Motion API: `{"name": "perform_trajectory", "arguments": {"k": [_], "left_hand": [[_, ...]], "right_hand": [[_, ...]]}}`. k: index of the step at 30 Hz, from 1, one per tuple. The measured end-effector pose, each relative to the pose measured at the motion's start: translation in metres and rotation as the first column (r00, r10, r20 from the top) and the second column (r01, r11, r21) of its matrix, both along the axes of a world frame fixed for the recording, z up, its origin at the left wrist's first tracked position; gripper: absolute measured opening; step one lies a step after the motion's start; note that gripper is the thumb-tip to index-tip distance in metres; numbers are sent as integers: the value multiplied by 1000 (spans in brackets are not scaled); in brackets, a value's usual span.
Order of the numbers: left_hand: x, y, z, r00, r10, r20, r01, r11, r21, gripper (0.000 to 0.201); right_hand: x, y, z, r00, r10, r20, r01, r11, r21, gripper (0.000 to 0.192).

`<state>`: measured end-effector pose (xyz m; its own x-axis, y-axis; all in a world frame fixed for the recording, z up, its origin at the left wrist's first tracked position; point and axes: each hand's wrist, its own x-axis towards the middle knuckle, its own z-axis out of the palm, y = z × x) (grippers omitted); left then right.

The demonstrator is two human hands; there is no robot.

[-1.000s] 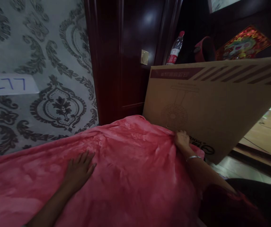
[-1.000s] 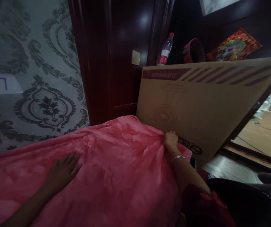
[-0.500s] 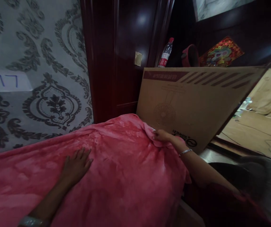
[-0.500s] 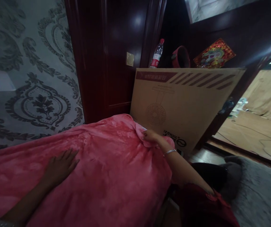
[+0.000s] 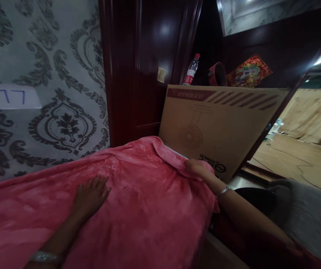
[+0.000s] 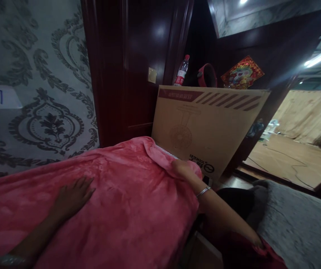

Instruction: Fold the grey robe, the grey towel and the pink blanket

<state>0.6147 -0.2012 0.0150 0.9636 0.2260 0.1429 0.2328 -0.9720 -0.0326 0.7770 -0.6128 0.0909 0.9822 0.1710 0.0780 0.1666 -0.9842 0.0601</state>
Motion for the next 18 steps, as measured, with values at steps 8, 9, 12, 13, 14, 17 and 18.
{"name": "perform_trajectory", "arguments": {"k": [8, 9, 12, 13, 14, 17, 18], "left_hand": [[1, 4, -5, 1000, -19, 19, 19, 1000, -22, 59], [1, 4, -5, 1000, -23, 19, 23, 999, -24, 59], [2, 5, -6, 1000, -30, 5, 30, 1000, 2, 59], [2, 6, -6, 1000, -28, 5, 28, 999, 17, 59], [2, 6, -7, 1000, -27, 7, 27, 999, 31, 59], [1, 6, -6, 1000, -19, -12, 19, 998, 53, 60], [1, 6, -5, 1000, -18, -25, 20, 998, 62, 60]], "right_hand": [[24, -40, 39, 923, -287, 258, 291, 957, 24, 40], [23, -37, 31, 930, -272, 245, 274, 961, 27, 40], [18, -22, -5, 968, -178, 176, 173, 984, 46, 37], [16, -19, -18, 978, -153, 139, 146, 987, 59, 35], [13, -19, -29, 984, -144, 101, 137, 988, 74, 32], [5, -31, -50, 970, -240, 30, 234, 965, 119, 29], [2, -37, -52, 956, -293, 34, 286, 949, 134, 31]]}}
